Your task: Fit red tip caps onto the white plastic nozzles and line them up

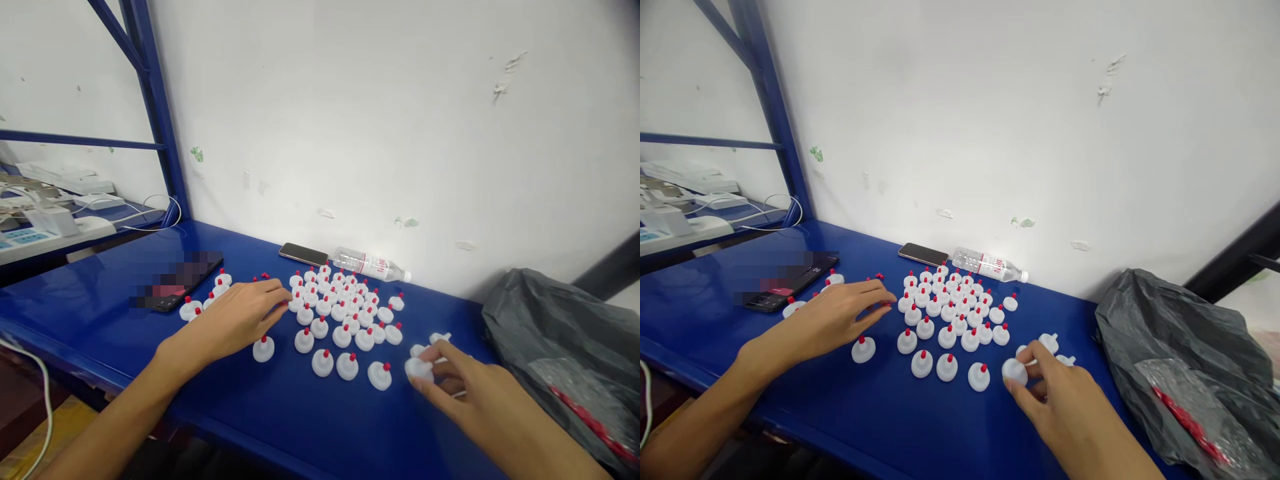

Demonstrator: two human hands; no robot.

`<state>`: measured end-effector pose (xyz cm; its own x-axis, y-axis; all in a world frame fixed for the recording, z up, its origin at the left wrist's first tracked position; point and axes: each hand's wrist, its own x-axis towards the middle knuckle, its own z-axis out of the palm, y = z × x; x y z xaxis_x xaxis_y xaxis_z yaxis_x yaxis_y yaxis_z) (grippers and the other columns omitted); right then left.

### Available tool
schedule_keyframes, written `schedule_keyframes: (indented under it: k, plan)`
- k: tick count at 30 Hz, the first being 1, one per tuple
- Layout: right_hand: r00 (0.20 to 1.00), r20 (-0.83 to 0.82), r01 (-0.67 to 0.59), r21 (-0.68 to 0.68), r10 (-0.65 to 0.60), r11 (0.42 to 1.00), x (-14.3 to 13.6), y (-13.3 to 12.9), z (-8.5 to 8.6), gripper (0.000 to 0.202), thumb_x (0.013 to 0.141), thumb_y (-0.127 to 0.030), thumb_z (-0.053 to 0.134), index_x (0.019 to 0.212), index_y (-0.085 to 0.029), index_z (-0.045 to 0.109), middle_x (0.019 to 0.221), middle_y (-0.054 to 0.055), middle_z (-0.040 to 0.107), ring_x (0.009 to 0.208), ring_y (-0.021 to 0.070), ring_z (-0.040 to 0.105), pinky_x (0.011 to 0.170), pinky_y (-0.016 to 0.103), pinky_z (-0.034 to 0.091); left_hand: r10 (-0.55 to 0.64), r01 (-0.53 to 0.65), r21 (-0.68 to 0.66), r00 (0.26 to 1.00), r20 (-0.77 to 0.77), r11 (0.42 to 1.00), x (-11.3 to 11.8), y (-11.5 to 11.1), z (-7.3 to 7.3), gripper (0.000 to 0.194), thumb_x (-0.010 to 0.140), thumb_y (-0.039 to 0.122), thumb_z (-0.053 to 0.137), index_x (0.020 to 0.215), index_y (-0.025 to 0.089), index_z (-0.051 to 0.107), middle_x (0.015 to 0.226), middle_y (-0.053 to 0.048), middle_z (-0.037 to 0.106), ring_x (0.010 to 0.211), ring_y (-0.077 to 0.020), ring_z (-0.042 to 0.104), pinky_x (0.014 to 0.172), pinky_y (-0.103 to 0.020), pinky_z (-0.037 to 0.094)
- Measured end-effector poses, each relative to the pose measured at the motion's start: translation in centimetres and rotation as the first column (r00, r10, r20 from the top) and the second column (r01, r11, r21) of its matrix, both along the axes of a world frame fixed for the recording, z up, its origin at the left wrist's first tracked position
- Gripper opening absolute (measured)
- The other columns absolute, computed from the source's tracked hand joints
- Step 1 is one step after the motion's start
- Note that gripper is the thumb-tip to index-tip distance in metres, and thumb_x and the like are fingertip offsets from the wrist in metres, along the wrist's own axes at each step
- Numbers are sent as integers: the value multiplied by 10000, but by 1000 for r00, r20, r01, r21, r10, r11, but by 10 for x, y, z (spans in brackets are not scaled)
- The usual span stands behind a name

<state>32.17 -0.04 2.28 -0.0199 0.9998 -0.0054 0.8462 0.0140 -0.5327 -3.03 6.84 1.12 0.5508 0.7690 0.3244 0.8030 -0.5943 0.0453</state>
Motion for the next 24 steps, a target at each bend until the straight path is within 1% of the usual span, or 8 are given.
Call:
schedule_keyframes:
  k: [2, 5, 8, 11, 14, 16, 20, 24]
  plan:
    - [1000, 5, -22, 67, 22, 997, -8, 0, 3, 346, 816, -575, 561, 941, -284, 698, 825, 39, 812, 724, 268, 785, 677, 343, 614, -48, 47, 25, 998, 37, 999, 0, -1, 0, 269, 1072, 276, 433, 1126, 206, 687, 1088, -65, 715, 948, -200, 706, 771, -298, 478]
    - [997, 34, -72, 205, 66, 976, -23, 2, 3, 332, 863, -527, 584, 1016, -274, 735, 802, 29, 806, 712, 261, 781, 671, 347, 611, -114, 111, 33, 986, 123, 993, 2, -6, 3, 250, 1074, 290, 461, 1142, 214, 689, 1074, -44, 722, 914, -175, 706, 763, -279, 483]
    - [990, 56, -144, 341, 133, 929, -41, 5, 0, 273, 907, -442, 599, 1063, -265, 736, 832, 17, 796, 693, 230, 760, 656, 334, 592, -186, 185, 24, 957, 221, 982, 7, -14, 7, 210, 1066, 266, 495, 1158, 218, 677, 1055, -20, 731, 884, -145, 698, 730, -247, 478]
    - [982, 77, -191, 435, 175, 880, -60, 5, -3, 224, 948, -375, 591, 1098, -267, 718, 901, 15, 780, 730, 213, 739, 687, 339, 577, -280, 290, 13, 910, 306, 957, 16, -21, 9, 195, 1057, 229, 516, 1177, 222, 670, 1078, -9, 736, 909, -120, 696, 765, -221, 489]
    - [964, 89, -264, 445, 251, 856, -76, 0, -5, 226, 963, -334, 592, 1156, -269, 691, 991, 21, 760, 777, 203, 726, 706, 338, 566, -320, 339, 11, 879, 354, 941, 24, -26, 6, 203, 1046, 207, 535, 1196, 234, 671, 1094, -4, 734, 924, -110, 698, 811, -211, 504]
    - [955, 88, -294, 436, 284, 851, -85, -3, -5, 210, 963, -307, 594, 1148, -273, 687, 1008, 21, 750, 781, 200, 720, 714, 340, 561, -331, 351, 9, 875, 353, 936, 27, -28, 4, 193, 1041, 203, 545, 1176, 226, 681, 1078, -9, 734, 911, -111, 702, 811, -210, 513]
    - [950, 78, -307, 429, 304, 849, -95, -5, -4, 176, 954, -281, 605, 1108, -280, 690, 960, 8, 735, 753, 202, 714, 719, 352, 558, -345, 362, 22, 865, 365, 932, 29, -31, 4, 185, 1039, 205, 550, 1163, 202, 687, 1066, -22, 735, 906, -116, 707, 810, -210, 522]
    - [946, 98, -319, 439, 308, 840, -95, -5, -3, 176, 950, -287, 618, 1114, -289, 681, 944, 2, 718, 785, 220, 717, 709, 367, 561, -363, 393, -1, 850, 383, 919, 30, -32, 7, 187, 1040, 194, 548, 1162, 208, 689, 1068, -18, 723, 900, -108, 699, 796, -202, 511]
